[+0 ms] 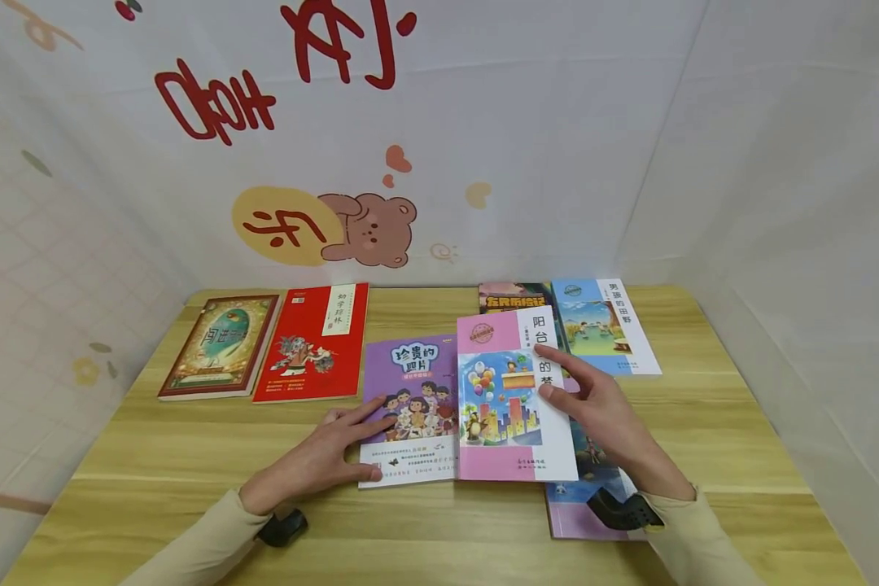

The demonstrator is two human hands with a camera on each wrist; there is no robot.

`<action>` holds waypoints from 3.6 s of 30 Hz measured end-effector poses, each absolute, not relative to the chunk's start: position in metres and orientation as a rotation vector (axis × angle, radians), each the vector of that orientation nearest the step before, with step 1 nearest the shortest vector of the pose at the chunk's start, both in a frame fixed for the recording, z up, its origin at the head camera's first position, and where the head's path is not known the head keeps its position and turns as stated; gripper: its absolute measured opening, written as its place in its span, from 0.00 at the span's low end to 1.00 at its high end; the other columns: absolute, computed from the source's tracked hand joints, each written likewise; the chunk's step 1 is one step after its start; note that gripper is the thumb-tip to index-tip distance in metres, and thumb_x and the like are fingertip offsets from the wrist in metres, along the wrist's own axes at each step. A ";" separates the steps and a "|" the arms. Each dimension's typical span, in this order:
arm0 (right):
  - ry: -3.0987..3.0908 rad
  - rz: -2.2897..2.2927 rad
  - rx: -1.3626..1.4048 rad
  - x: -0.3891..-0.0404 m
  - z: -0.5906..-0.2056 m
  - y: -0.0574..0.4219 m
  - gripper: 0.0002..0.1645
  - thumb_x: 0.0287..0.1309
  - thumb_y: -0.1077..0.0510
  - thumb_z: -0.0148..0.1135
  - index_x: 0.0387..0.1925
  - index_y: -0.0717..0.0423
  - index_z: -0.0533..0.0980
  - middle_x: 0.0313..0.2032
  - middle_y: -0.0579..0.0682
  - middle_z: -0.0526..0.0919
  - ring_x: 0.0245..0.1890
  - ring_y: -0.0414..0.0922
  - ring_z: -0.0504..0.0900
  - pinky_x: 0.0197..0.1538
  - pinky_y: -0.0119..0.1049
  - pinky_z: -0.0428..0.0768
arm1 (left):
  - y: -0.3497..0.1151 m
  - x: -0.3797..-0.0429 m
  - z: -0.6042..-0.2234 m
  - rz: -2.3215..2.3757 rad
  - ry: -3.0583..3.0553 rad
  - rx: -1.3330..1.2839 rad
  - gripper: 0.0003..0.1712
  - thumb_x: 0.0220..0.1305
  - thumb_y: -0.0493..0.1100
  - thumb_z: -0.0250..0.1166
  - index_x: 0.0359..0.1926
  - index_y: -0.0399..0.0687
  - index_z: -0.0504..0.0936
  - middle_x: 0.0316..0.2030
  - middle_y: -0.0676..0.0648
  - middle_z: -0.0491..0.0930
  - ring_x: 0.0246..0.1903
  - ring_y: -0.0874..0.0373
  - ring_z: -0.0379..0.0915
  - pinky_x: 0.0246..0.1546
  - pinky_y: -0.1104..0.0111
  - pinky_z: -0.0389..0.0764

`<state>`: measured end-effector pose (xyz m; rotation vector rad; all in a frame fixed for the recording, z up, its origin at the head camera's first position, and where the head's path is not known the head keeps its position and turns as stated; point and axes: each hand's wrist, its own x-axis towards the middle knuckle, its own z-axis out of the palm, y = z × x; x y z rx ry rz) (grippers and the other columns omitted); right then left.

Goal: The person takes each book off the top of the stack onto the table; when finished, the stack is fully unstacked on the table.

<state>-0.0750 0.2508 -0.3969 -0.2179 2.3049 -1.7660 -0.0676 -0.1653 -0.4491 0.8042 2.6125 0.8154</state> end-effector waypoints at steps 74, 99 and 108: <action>2.252 -1.520 0.283 -0.019 -0.461 0.506 0.34 0.84 0.51 0.42 0.79 0.16 0.50 0.46 0.13 0.71 0.41 0.40 0.84 0.40 0.45 0.86 | -0.163 -0.068 -0.448 0.849 2.591 0.754 0.44 0.60 0.57 0.76 0.75 0.57 0.72 0.81 0.48 0.54 0.64 0.43 0.58 0.57 0.48 0.73; 2.642 -0.847 0.273 -0.033 -0.467 0.504 0.47 0.75 0.37 0.55 0.80 0.61 0.55 0.62 0.81 0.62 0.43 0.55 0.81 0.36 0.32 0.80 | -0.164 -0.068 -0.451 0.849 2.602 0.772 0.44 0.61 0.57 0.75 0.76 0.57 0.71 0.81 0.49 0.53 0.64 0.44 0.58 0.57 0.50 0.72; 2.939 -1.214 0.164 -0.018 -0.460 0.504 0.25 0.75 0.59 0.60 0.68 0.37 0.74 0.48 0.12 0.71 0.36 0.13 0.72 0.34 0.16 0.72 | -0.160 -0.063 -0.445 0.875 2.587 0.643 0.45 0.59 0.54 0.77 0.75 0.56 0.72 0.82 0.42 0.48 0.67 0.41 0.55 0.60 0.46 0.74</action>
